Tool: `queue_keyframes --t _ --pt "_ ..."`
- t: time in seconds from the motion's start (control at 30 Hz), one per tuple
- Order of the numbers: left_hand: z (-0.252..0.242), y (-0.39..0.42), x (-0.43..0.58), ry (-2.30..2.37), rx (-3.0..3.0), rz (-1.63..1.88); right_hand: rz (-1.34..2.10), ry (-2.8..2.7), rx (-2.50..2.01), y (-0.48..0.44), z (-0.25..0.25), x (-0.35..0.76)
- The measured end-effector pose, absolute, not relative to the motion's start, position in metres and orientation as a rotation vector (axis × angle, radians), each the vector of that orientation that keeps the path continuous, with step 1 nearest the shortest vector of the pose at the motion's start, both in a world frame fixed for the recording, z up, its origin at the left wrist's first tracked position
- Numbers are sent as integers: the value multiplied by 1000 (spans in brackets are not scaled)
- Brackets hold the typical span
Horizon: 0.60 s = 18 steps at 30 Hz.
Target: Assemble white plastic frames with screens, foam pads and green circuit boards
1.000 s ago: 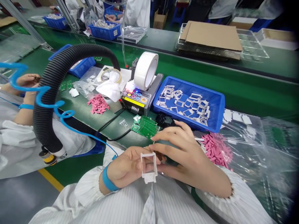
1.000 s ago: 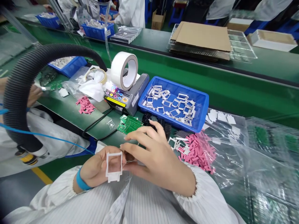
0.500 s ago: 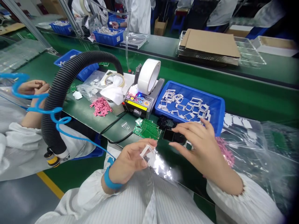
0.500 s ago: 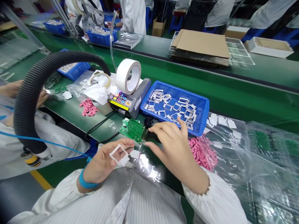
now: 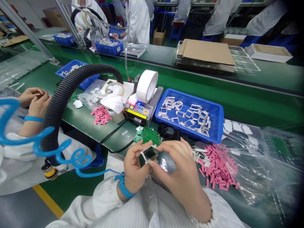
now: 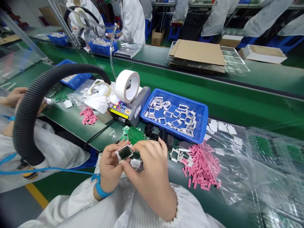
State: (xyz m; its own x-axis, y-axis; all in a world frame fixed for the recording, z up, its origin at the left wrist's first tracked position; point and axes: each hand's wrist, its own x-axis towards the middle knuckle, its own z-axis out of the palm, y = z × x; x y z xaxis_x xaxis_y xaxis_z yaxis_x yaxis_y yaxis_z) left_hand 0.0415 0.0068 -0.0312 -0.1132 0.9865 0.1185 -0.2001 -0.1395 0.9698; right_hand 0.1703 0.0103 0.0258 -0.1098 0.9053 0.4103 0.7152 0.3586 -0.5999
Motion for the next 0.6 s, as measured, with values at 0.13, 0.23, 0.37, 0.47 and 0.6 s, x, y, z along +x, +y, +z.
queue_keyframes --t 0.13,0.23,0.37,0.47,0.6 --pt "-32 10 49 1102 1061 1582 226 -1897 -1438 11 22 165" --pt "-33 13 53 1124 1061 1652 227 -1884 -1428 13 20 163" --pt "-38 11 52 1137 1054 1673 282 -1836 -1422 15 15 159" --pt "-41 7 51 1147 972 1672 412 -1765 -1407 14 12 155" --pt "-42 9 53 1080 704 1521 571 -1741 -1416 12 8 156"
